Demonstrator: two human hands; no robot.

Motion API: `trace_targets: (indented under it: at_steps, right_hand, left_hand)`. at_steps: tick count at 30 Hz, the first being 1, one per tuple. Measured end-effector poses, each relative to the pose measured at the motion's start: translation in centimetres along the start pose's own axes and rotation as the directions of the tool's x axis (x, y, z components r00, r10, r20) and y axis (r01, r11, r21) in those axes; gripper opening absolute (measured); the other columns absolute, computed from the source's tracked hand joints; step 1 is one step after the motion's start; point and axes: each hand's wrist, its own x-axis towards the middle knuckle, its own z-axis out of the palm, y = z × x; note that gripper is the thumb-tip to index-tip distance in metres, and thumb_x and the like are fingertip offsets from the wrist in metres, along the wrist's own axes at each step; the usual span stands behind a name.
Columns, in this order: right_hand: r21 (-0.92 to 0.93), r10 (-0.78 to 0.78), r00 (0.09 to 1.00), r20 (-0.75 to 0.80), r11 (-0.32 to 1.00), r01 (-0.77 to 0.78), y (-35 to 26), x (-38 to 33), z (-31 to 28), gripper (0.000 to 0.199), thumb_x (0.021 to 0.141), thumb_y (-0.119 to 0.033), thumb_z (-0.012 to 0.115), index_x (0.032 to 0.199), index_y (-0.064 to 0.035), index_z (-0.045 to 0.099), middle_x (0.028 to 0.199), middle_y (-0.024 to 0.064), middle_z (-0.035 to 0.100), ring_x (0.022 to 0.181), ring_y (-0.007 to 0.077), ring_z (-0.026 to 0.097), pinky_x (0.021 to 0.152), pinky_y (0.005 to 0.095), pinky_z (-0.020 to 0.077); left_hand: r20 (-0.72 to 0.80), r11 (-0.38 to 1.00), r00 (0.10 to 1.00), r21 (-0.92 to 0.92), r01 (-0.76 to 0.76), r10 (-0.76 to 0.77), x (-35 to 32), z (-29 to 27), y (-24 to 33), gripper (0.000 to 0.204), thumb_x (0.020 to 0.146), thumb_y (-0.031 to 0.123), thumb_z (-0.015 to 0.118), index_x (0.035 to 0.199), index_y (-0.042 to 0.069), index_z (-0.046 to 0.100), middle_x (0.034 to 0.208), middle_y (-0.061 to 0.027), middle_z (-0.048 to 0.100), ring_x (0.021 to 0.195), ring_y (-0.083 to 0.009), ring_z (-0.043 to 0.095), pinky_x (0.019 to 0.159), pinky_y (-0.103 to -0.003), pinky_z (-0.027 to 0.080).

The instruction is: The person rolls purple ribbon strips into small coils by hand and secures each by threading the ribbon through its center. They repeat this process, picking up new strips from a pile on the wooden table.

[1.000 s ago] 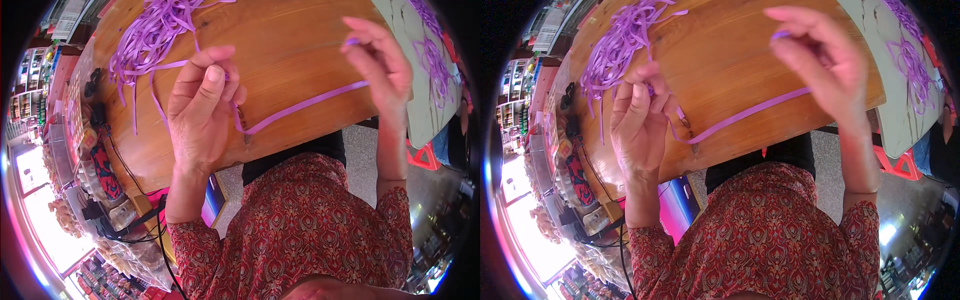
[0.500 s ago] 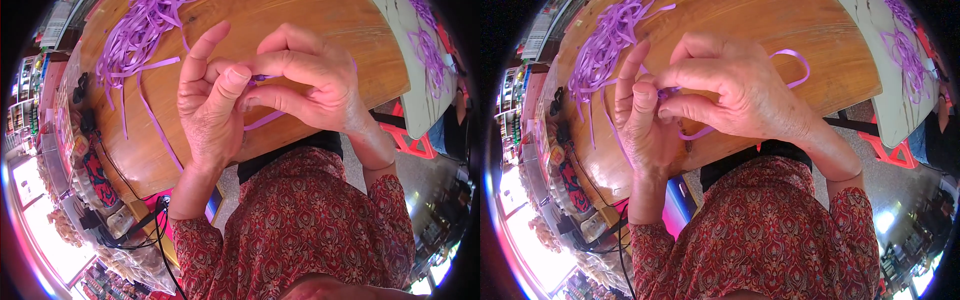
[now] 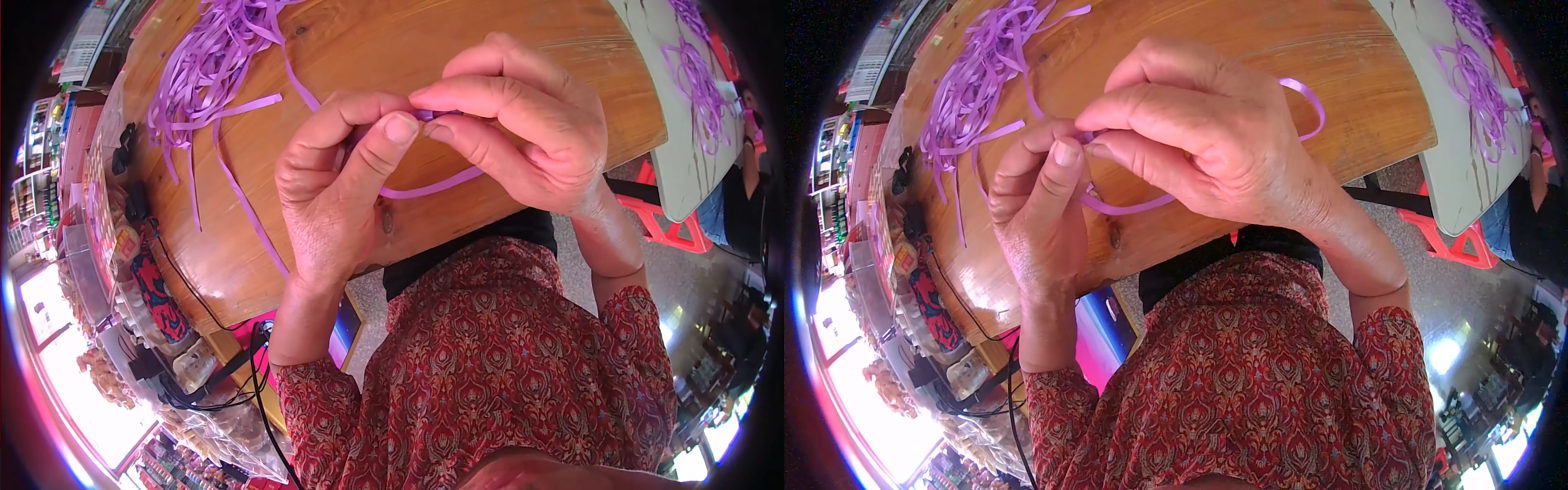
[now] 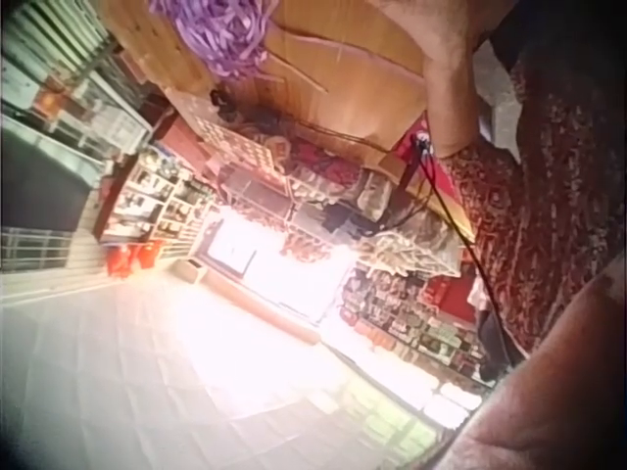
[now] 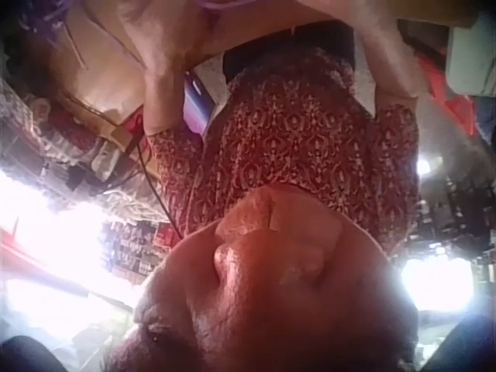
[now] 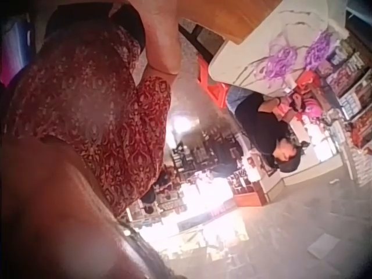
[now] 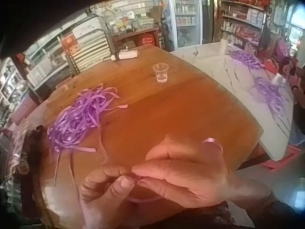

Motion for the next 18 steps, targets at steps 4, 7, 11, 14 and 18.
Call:
trace_targets:
  at_steps: [4,7,11,14,18]
  right_hand:
    - [-0.006,0.0,1.0,-0.008,1.0,0.0,0.1,-0.1,0.1,0.023,0.068,0.003,0.071,0.091,0.002,0.066,0.08,0.0102,0.059,0.06,0.0136,0.053,0.048,0.0233,0.04]
    - [0.042,-0.051,0.999,-0.017,0.998,0.052,0.3,-0.2,0.2,0.024,0.068,0.004,0.071,0.091,0.0026,0.065,0.08,0.0108,0.059,0.058,0.0138,0.052,0.046,0.0233,0.0389]
    - [0.137,0.041,0.999,0.013,0.99,-0.042,0.3,0.1,-0.1,0.025,0.068,0.004,0.071,0.093,0.0026,0.065,0.081,0.0107,0.06,0.063,0.0136,0.054,0.05,0.022,0.0402]
    - [0.279,0.193,0.981,0.022,0.941,-0.191,1.0,-0.2,0.6,0.026,0.071,0.002,0.07,0.096,0.0026,0.063,0.084,0.0095,0.061,0.07,0.0118,0.056,0.056,0.0199,0.0433]
    - [0.706,0.484,0.875,-0.003,0.621,-0.341,1.4,-0.9,1.2,0.023,0.077,-0.002,0.067,0.099,0.0018,0.061,0.088,0.0075,0.062,0.077,0.0094,0.058,0.064,0.0179,0.0462]
  left_hand:
    - [-0.031,1.0,1.0,0.019,0.005,-0.004,-0.1,0.2,-0.1,0.007,0.083,-0.002,0.061,0.089,-0.001,0.063,0.086,-0.0049,0.062,0.08,-0.0097,0.056,0.074,-0.023,0.045]
    - [-0.007,1.0,1.0,-0.015,-0.013,0.013,-0.2,0.1,-0.2,0.007,0.082,-0.002,0.062,0.089,-0.001,0.063,0.084,-0.0046,0.062,0.08,-0.0096,0.056,0.075,-0.022,0.044]
    - [-0.032,0.998,0.999,-0.055,-0.007,0.005,-0.1,0.3,-0.1,0.007,0.082,-0.001,0.062,0.089,-0.002,0.063,0.081,-0.0033,0.062,0.078,-0.009,0.055,0.073,-0.022,0.044]
    - [-0.125,0.998,0.991,-0.003,0.055,-0.055,0.1,0.7,-0.1,0.007,0.082,0.001,0.063,0.089,-0.001,0.063,0.077,-0.0013,0.061,0.071,-0.0066,0.052,0.067,-0.02,0.043]
    - [-0.153,0.981,0.976,-0.138,0.135,-0.156,0.5,0.2,-0.1,0.009,0.082,0.004,0.065,0.09,0.0,0.064,0.072,0.0024,0.057,0.057,-0.0019,0.042,0.052,-0.015,0.033]
